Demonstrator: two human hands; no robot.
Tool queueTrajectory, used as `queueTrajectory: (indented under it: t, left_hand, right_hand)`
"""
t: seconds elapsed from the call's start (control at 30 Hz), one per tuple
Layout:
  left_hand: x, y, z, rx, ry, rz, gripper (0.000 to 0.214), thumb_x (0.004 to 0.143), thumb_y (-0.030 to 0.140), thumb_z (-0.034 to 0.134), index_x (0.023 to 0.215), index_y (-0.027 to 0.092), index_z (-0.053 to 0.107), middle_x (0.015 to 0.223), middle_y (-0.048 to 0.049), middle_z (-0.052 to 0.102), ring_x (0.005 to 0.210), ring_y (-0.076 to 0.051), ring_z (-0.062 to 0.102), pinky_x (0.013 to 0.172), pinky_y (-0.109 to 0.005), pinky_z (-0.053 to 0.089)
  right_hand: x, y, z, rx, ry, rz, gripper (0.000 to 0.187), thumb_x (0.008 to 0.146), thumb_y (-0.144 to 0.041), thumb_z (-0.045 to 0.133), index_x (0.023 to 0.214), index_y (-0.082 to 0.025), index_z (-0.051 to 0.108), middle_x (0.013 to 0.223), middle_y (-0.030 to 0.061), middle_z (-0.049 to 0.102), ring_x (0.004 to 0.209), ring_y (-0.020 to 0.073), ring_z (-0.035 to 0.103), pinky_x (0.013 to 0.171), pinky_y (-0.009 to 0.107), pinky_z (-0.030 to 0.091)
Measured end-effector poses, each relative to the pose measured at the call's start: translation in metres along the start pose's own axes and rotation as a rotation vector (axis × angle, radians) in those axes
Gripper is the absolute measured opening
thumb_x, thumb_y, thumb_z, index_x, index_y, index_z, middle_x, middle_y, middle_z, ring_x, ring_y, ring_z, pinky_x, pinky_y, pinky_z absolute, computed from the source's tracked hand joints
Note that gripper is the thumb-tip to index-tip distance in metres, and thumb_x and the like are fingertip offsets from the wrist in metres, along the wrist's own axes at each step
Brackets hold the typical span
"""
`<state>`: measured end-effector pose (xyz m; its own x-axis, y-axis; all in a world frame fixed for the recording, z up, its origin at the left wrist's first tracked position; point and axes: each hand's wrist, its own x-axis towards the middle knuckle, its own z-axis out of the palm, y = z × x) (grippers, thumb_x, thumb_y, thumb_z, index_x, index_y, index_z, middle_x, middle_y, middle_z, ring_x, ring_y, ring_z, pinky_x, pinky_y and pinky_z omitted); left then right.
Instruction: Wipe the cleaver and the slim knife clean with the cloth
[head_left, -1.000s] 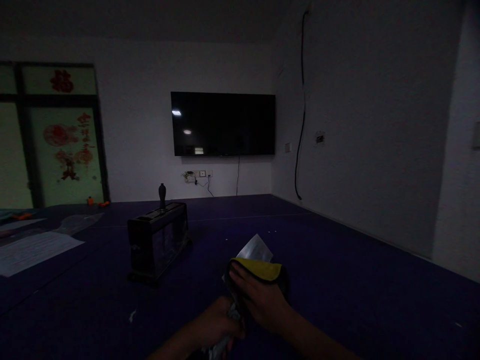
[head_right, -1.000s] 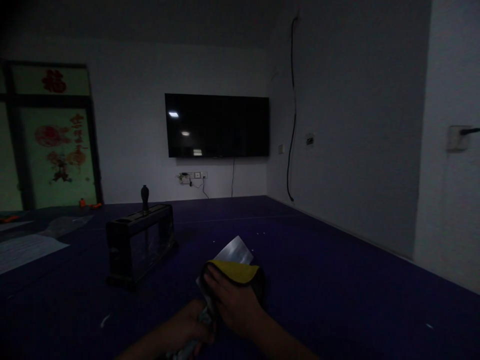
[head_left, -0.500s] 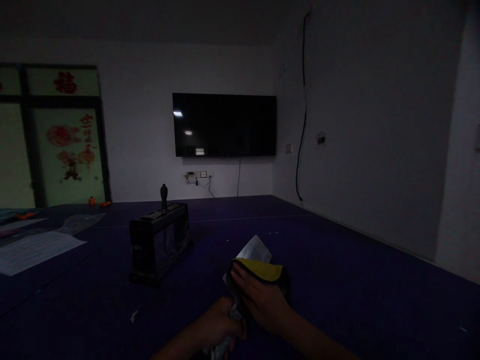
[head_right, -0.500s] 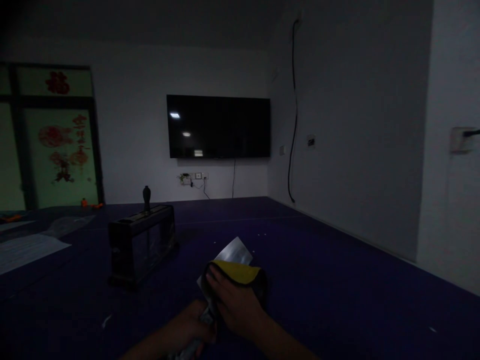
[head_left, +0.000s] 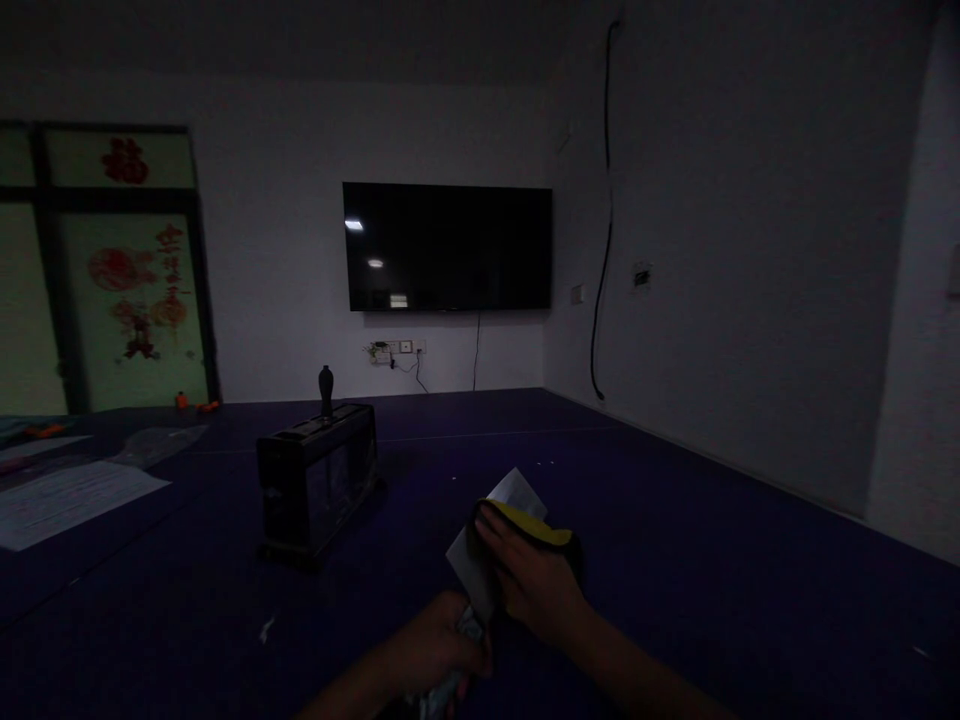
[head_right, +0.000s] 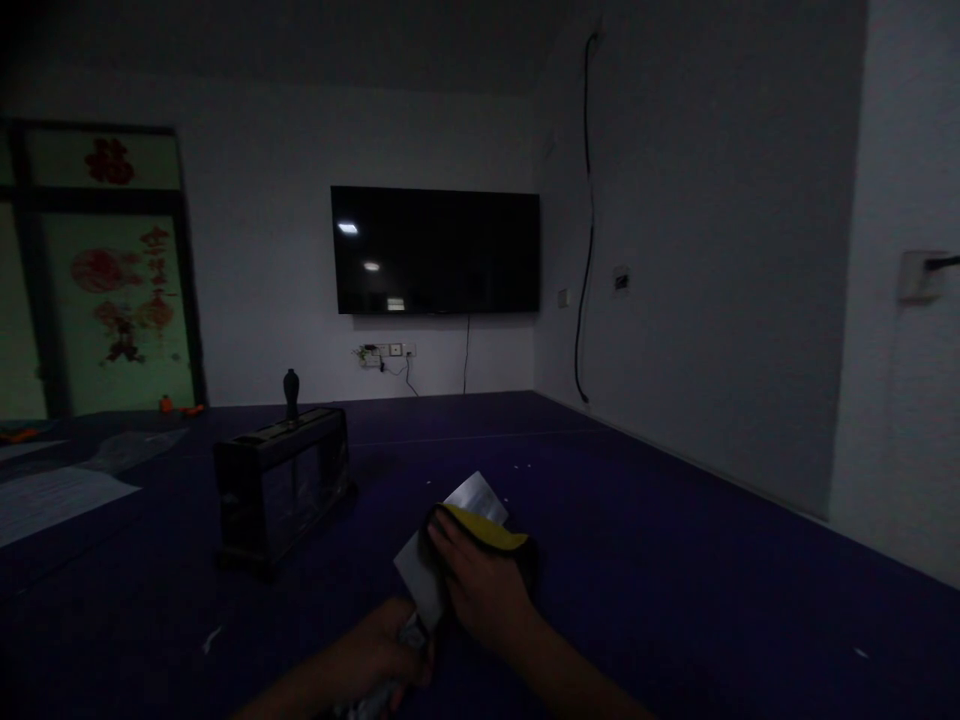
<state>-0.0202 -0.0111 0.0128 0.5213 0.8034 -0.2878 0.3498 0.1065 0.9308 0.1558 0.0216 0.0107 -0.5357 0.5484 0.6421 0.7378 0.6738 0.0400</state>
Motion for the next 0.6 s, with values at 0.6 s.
queueTrajectory:
  t: [0.6]
  left_hand:
    - [0.006, -0.006, -0.002, 0.047, 0.0, 0.049, 0.01, 0.048, 0.019, 0.058, 0.056, 0.015, 0.052, 0.038, 0.0053, 0.046, 0.03, -0.009, 0.04, 0.031, -0.019, 0.031]
  right_hand:
    - [-0.003, 0.0, 0.0, 0.059, 0.034, -0.076, 0.066, 0.079, -0.008, 0.037, 0.139, -0.023, 0.014, 0.142, 0.0035, 0.025, 0.118, 0.0176, 0.043, 0.089, 0.029, 0.046]
